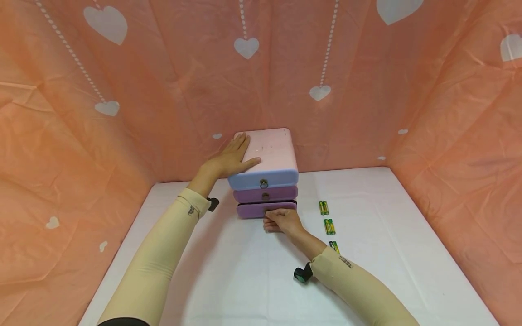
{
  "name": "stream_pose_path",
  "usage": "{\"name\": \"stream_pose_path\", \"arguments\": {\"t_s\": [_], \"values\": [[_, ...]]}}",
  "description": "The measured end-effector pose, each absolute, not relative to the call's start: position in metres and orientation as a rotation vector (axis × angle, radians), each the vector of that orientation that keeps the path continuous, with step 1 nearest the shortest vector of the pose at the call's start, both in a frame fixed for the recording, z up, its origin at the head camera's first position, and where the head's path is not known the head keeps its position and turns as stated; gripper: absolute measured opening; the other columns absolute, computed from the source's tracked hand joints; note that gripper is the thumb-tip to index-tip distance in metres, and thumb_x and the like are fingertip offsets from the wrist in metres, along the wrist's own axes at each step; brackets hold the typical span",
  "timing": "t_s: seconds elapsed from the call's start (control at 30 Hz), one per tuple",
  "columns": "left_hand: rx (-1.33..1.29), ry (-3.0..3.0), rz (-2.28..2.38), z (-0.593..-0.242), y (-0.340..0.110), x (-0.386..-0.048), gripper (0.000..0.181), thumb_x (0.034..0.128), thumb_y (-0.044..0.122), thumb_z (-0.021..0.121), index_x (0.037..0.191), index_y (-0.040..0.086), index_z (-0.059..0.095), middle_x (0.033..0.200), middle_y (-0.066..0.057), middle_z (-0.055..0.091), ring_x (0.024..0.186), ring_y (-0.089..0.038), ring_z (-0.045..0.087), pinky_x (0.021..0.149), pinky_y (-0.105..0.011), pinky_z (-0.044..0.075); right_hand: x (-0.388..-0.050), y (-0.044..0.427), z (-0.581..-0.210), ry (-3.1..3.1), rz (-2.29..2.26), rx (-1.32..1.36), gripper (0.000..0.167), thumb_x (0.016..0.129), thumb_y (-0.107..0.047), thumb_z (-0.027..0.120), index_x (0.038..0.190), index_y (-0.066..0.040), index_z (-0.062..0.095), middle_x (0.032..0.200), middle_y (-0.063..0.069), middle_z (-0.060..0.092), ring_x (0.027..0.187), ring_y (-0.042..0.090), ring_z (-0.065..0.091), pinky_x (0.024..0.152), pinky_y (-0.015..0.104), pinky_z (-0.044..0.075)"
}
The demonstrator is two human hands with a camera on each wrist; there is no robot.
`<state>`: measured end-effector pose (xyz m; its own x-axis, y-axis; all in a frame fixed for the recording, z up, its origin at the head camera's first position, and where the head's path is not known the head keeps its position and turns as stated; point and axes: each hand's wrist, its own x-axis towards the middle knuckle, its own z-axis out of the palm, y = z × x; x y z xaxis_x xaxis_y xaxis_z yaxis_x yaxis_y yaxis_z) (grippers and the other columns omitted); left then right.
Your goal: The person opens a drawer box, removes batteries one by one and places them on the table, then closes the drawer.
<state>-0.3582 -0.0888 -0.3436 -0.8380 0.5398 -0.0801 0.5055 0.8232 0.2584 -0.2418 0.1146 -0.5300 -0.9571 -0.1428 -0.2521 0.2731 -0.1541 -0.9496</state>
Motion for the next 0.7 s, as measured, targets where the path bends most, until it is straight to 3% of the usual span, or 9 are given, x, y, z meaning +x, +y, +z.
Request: {"name": "stream_pose_path", "arguments": {"t_s": [0.3, 0.7], "values": [[0.817, 2.853, 0.345, -0.3443, -0.0894, -0.3593, 0.104, 0.1065, 0.072, 0.04, 0.171, 0.006, -0.009, 0.179, -0.013, -0.015, 0.165, -0.024, -0.017, 0.134, -0.042, -0.004, -0.2447, 0.1139, -0.5313, 1.846, -2.207, 0.118, 0.03, 0.105, -0.004, 0.067, 0.122, 0.021, 0.067, 0.099, 0.024, 0.08, 0.081, 0.021, 0.08, 0.08, 0.036, 0.066], [0.816, 2.851, 0.345, -0.343, -0.0884, -0.3584, 0.105, 0.1064, 0.072, 0.04, 0.171, 0.005, -0.007, 0.179, -0.014, -0.014, 0.165, -0.025, -0.016, 0.134, -0.042, -0.004, -0.2478, 0.1141, -0.5309, 1.842, -2.213, 0.156, 0.026, 0.106, -0.003, 0.067, 0.119, 0.019, 0.07, 0.095, 0.021, 0.08, 0.079, 0.021, 0.08, 0.079, 0.035, 0.066]]}}
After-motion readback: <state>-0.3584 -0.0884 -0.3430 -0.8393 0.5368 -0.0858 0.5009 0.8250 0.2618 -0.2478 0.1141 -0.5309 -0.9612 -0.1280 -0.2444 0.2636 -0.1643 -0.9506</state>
